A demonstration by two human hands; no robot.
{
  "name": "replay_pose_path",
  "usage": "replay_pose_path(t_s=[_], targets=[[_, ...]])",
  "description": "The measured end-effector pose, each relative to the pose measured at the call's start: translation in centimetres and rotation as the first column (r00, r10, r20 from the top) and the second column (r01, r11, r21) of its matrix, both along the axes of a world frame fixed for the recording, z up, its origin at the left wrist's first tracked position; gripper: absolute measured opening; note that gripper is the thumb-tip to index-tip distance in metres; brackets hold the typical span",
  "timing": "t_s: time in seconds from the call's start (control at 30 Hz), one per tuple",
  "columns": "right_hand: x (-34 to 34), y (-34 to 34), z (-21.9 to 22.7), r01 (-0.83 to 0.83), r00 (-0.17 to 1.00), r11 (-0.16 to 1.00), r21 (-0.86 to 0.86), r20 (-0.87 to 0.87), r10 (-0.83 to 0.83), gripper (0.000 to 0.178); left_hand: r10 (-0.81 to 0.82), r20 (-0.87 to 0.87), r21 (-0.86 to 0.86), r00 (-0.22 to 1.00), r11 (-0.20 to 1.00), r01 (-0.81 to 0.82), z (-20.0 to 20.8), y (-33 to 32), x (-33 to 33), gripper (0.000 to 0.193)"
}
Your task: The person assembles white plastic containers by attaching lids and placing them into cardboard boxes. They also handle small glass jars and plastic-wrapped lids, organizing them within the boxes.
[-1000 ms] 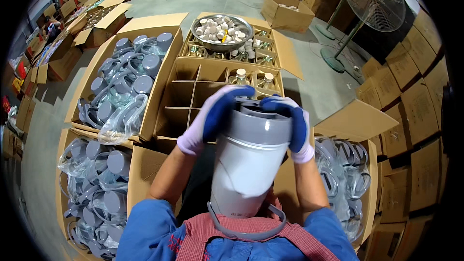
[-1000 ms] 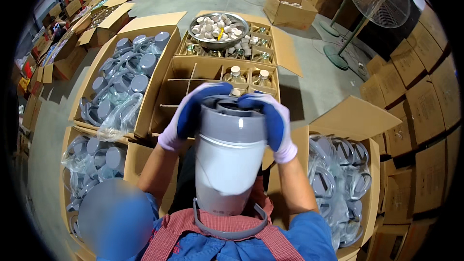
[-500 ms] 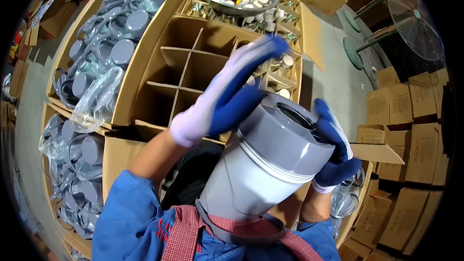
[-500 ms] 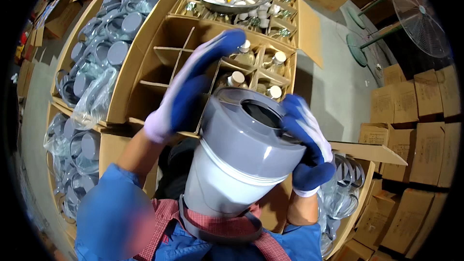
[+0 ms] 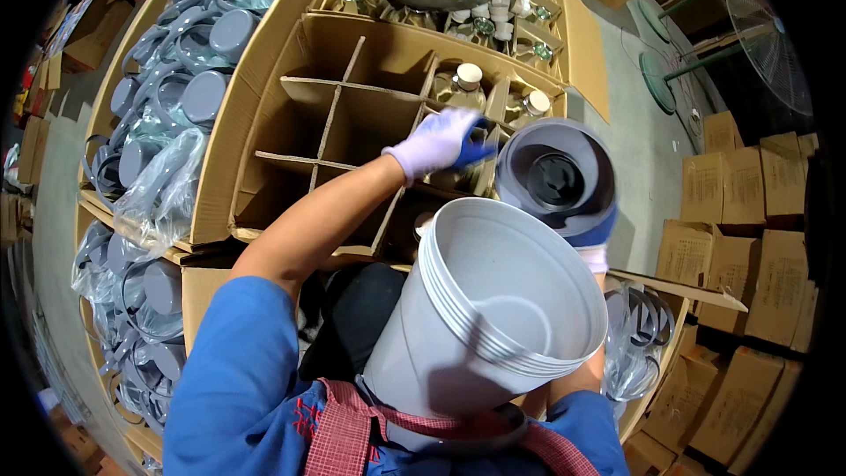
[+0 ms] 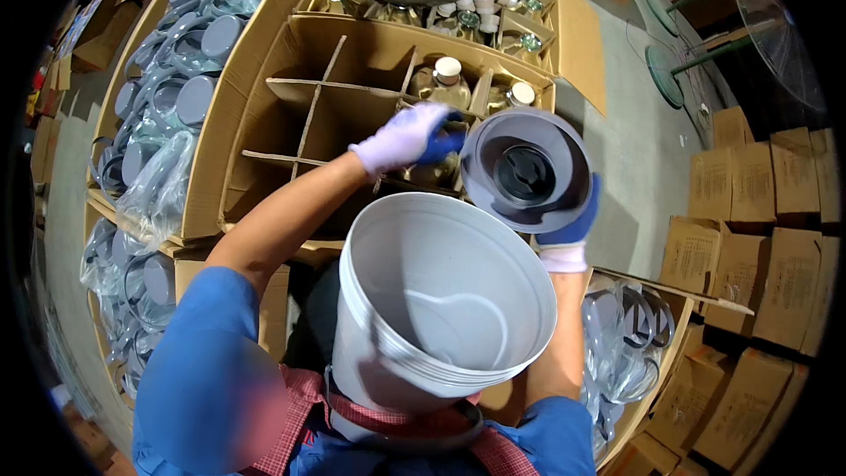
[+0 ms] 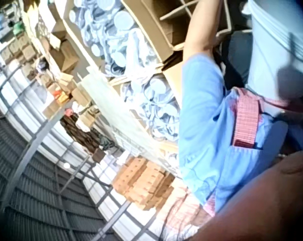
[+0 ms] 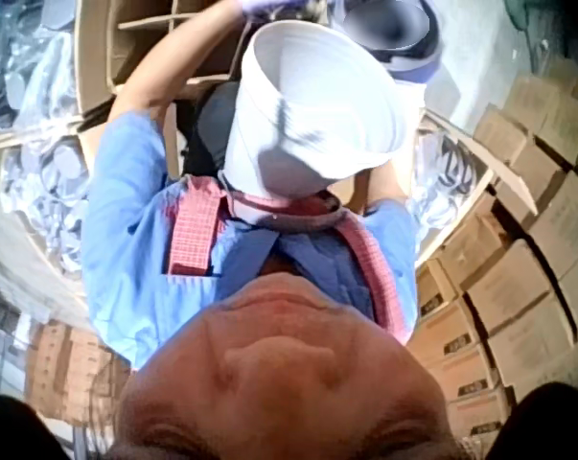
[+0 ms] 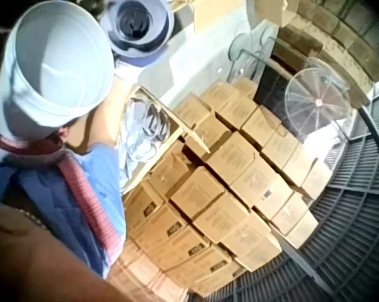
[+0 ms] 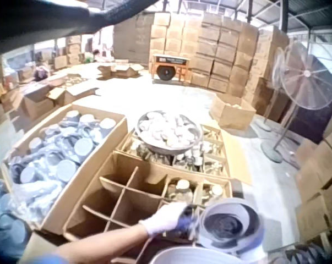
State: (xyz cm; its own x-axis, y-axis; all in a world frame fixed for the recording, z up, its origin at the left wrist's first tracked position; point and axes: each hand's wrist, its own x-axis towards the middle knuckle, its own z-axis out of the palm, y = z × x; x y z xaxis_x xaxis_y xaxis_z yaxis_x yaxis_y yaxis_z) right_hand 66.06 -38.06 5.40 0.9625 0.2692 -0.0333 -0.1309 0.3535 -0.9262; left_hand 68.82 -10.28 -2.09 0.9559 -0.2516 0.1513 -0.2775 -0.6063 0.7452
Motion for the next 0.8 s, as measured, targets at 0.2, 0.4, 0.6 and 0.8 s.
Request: replay_pose_path(t_s=[0.2,0.4,0.6,0.8], targets=[[-3.3,-2.6,-7.4,0.118,0.838,0.966,0.229,-0.545,0.027,0.053,-0.095,0.191,0.379,0.977,0.925,0.016,-2.0,0.8,-0.9,0.038],[-7.2,0.0,-2.8,0.483,0.853,0.818,-0.312,0.380,-0.359,0.034,-0.032,0.751,0.099,0.659,0.993,-0.064,22.2,2.9,-7.1,0.051],[-7.2,10.3,14.0,-0.364,0.921,0.661,0.656,0.147,0.362,0.068,-0.581,0.667,0.632,0.466,0.772,0.059,33.2,-0.5,-20.4,0.040],[-11.7,7.6,13.8,-0.232,0.966,0.894,0.385,0.200,0.164,0.060,-0.050,0.592,-0.248,0.805,0.938,0.241,34.1,5.5,-13.9,0.048]])
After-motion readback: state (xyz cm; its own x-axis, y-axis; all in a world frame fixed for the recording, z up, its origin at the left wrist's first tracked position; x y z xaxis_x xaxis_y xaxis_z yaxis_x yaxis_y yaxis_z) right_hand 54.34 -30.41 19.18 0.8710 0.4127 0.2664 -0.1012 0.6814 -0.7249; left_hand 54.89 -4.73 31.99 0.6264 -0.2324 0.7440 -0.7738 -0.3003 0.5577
